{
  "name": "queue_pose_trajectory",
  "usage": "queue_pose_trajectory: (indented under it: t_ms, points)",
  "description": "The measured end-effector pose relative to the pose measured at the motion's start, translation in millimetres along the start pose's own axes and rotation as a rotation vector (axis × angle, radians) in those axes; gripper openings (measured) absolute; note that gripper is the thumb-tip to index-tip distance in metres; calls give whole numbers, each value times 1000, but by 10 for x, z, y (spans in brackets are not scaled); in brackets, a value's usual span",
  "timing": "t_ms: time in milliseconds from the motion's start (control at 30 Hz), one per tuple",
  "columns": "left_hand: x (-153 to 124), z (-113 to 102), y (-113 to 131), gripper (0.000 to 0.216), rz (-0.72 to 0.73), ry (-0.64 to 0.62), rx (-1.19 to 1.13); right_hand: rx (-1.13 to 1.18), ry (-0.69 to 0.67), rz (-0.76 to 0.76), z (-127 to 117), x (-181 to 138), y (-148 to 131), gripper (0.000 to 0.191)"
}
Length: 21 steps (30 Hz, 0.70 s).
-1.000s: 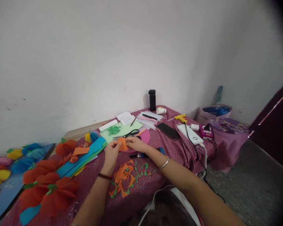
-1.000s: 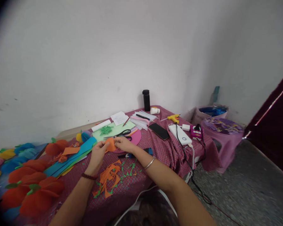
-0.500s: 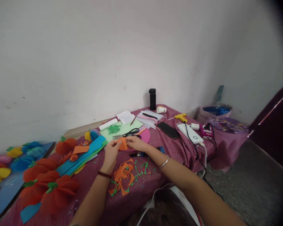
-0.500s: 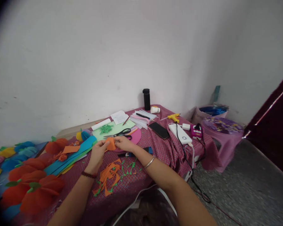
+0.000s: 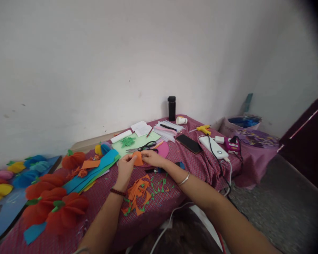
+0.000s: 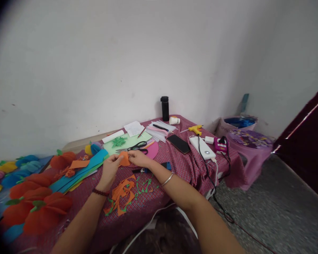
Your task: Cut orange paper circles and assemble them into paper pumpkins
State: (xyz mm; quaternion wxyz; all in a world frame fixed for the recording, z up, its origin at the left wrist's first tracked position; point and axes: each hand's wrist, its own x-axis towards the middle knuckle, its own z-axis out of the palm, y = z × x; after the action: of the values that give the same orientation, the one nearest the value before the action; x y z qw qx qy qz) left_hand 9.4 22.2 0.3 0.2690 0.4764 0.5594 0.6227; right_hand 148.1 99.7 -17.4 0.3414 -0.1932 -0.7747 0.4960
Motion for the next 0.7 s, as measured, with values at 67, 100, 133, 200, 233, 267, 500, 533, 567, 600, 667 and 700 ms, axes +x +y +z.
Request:
queue_pose_trajectory:
  t_ms: [67, 100, 133, 200, 233, 267, 500, 533, 567, 600, 667, 700]
  points:
    - [1, 0, -6, 18, -3, 2, -2, -13, -4, 14, -4, -16, -50, 25]
    - [2, 1, -11, 18, -6, -2, -8, -18, -1, 18, -6, -25, -74, 19]
    - [3, 1, -17, 18, -8, -9, -15, -18, 2, 18, -8, -33, -96, 13]
    - [4, 3, -31, 18, -9, -26, -24, -22, 15, 11, -12, -45, -123, 13]
    - [3, 4, -39, 18, -7, -33, -22, -32, 26, 8, -14, -48, -127, 18]
    - [1, 5, -45, 18, -4, -37, -17, -47, 39, 8, -17, -48, -124, 23]
    - [-27, 28, -35, 23, -3, -49, 12, -231, 130, 9, -43, -36, -92, 31]
    - [-28, 32, -30, 23, -4, -52, 2, -242, 137, 8, -46, -37, -100, 31]
    - [-29, 35, -26, 24, -5, -55, -11, -240, 139, 10, -47, -38, -109, 31]
    - [-29, 39, -22, 24, -7, -57, -30, -228, 140, 14, -47, -39, -117, 31]
    - [-26, 45, -12, 26, -17, -53, -91, -176, 142, 31, -44, -37, -127, 30]
    - [-24, 47, -6, 28, -27, -47, -131, -139, 146, 45, -40, -33, -127, 29]
